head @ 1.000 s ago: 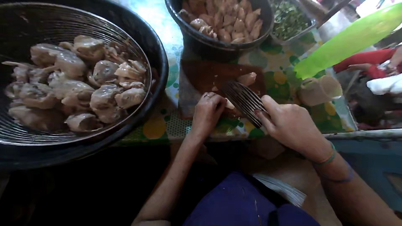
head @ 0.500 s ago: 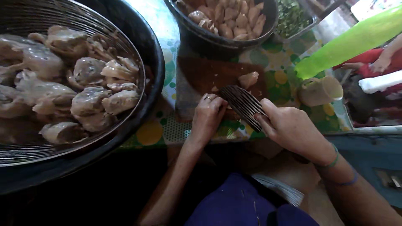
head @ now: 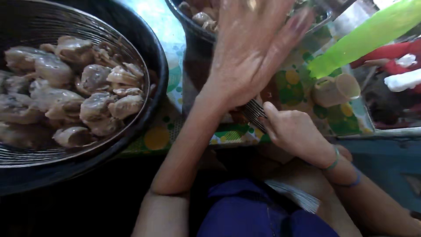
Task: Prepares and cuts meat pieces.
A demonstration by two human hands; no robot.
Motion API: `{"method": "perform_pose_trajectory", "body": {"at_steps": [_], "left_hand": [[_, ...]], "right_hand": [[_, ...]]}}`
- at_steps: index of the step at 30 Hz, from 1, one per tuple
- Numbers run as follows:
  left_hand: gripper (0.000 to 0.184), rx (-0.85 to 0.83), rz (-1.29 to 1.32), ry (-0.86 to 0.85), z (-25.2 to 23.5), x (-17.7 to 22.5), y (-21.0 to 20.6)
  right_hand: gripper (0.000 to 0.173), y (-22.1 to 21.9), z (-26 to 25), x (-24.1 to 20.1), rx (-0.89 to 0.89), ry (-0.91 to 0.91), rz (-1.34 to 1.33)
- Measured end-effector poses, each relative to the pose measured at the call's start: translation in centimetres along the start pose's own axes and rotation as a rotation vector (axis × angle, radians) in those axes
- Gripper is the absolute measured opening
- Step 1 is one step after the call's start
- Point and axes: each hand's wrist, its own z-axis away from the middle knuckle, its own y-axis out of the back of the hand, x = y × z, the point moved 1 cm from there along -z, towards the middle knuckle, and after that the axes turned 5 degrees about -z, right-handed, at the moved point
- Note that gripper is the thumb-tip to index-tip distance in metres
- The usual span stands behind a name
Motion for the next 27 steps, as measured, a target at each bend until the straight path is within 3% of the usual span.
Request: {"method": "perform_pose_trajectory", "body": {"at_steps": [2,3,5,7,9,11,13,18,20,23,27], "left_hand": [[0.063,-0.35,0.038,0.056,1.8,-2.5,-4.9],[0.063,-0.408,0.032,0.096,2.4,-3.5,-6.1],[0.063,-0.353,-0.056,0.1,2.4,-3.9,-5.3],[0.061,-0.248,-0.103,0.169,3.0,-2.7,-2.9],[0.045,-0.201,-0.238,0.25,5.2,-1.3,-0.8],[0.026,-0.359,-0.313,0.346,8.4,-0.7,-0.5],[0.018,-0.48,-0.278,0.397,11.2,-1.0,-1.8],[0.019,-0.397,-0.376,0.424,12.0,-3.2,-3.0],[0.021,-0.391,-0.329,0.462,10.8,-3.5,-3.1],[0.031,-0.399,-0.198,0.494,9.8,-2.8,-4.3],[0.071,-0.419,-0.268,0.523,9.4,-1.5,-7.9]], "right_hand": [[0.016,-0.1,0.3,-0.3,-0.044,-0.034,-0.007],[0.016,-0.2,0.3,-0.1,-0.037,-0.024,-0.008],[0.019,0.0,0.1,0.5,-0.082,-0.046,-0.032],[0.028,1.0,-1.1,1.6,-0.285,-0.18,-0.167],[0.031,0.8,-2.1,3.9,-0.428,-0.327,-0.433],[0.029,-0.6,-2.0,5.7,-0.445,-0.442,-0.797],[0.028,-1.8,-1.4,6.2,-0.426,-0.513,-1.001],[0.029,-0.6,1.3,6.5,-0.438,-0.428,-0.912],[0.028,0.6,3.3,7.7,-0.316,-0.379,-0.913],[0.021,1.5,5.5,10.1,0.022,-0.361,-1.046],[0.016,1.0,5.7,12.6,0.279,-0.45,-1.177]]}}
